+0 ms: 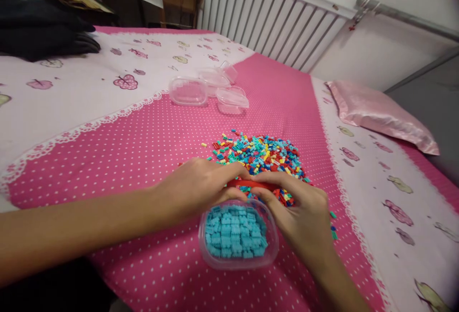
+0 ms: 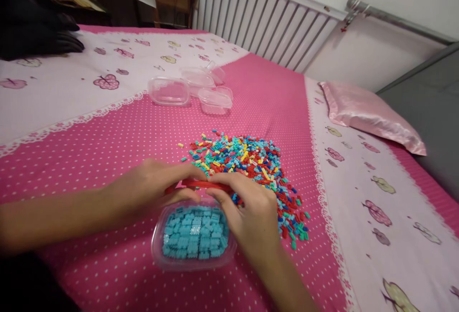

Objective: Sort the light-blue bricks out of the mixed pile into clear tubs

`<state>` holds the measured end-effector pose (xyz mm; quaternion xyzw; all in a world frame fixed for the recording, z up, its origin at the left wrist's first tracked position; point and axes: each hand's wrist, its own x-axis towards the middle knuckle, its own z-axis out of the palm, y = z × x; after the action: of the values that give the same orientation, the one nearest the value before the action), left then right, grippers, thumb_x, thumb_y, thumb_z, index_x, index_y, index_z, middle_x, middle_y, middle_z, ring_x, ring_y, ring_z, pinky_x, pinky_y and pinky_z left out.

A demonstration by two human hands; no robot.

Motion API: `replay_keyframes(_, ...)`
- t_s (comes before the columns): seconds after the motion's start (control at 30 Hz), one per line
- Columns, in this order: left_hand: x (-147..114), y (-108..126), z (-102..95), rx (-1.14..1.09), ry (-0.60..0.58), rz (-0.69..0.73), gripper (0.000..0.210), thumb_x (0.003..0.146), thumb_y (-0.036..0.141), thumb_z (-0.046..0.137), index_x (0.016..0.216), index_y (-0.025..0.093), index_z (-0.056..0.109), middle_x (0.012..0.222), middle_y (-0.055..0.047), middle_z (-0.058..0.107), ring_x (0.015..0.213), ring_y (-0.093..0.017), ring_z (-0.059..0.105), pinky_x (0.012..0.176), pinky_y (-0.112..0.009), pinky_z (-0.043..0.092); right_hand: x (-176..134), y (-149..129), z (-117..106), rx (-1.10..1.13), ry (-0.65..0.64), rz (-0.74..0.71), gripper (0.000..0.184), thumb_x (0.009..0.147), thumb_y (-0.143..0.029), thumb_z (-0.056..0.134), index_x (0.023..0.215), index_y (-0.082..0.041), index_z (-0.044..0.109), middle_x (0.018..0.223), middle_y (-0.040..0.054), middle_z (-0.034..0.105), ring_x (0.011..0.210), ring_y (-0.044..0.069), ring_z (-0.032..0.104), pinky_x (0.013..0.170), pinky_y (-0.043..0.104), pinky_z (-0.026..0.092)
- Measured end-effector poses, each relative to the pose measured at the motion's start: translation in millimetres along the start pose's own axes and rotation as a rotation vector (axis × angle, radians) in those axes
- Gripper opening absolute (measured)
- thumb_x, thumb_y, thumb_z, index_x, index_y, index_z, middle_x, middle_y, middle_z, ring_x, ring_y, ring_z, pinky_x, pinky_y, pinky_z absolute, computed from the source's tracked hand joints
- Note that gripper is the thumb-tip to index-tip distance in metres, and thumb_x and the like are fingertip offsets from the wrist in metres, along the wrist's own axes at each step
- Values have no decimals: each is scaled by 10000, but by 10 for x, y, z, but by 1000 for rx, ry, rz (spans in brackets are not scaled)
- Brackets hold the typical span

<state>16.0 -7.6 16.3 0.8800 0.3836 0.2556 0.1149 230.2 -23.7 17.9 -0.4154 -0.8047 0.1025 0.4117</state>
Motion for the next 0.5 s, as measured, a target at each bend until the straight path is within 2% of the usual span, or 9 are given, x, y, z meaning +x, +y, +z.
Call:
replay_keyframes(0.1, -9, -40, -23, -109, -67, -42, 497, 947, 435, 620, 1342, 190, 445, 873, -9, 687, 694, -145, 644, 570, -211, 431, 10, 42, -26, 5, 19, 80, 49, 899, -209, 692, 929, -237, 720, 846, -43, 772, 727, 117, 721, 688, 219, 560)
replay_keyframes(0.17, -7, -71, -47, -192, -117, -45, 525, 934, 304, 595, 1381, 177, 353, 1045, -65, 646, 838, -169, 647, 687, -254, 495, 16, 68, -34, 11, 34, 119, 52, 905, -226, 680, 945, -240, 710, 865, -31, 766, 758, 135, 724, 703, 249, 562)
replay_keyframes(0.23, -1, -109, -57, -316, -181, -53, 462, 902, 178, 511, 1335, 166, 351, 1144, -101, 589, 927, -175, 633, 778, -294, 525, 22, 88, -27, 17, 20, 126, 70, 911, -222, 664, 966, -237, 703, 896, -19, 766, 785, 147, 724, 720, 271, 563)
replay_keyframes(0.33, 3, -184, -23, -479, -195, -71, 379, 859, 92, 426, 1231, 157, 396, 1122, -95, 567, 958, -163, 611, 824, -307, 536, 30, 108, -3, 15, -44, 93, 141, 938, -196, 624, 1035, -242, 714, 978, -5, 770, 843, 148, 720, 762, 286, 557)
replay_keyframes(0.4, 3, -237, 22, -491, -170, -70, 287, 872, 88, 423, 1148, 155, 461, 1076, -80, 586, 942, -158, 601, 825, -305, 529, 33, 117, 7, 12, -76, 69, 181, 952, -177, 601, 1069, -245, 722, 1012, 4, 762, 882, 147, 708, 785, 292, 548)
replay_keyframes(0.5, 7, -278, 67, -448, -168, -110, 156, 918, 123, 473, 1042, 148, 566, 949, -47, 649, 831, -145, 610, 742, -263, 505, 35, 128, 9, 5, -90, 62, 184, 951, -159, 585, 1043, -232, 727, 987, 19, 739, 889, 157, 685, 784, 309, 535)
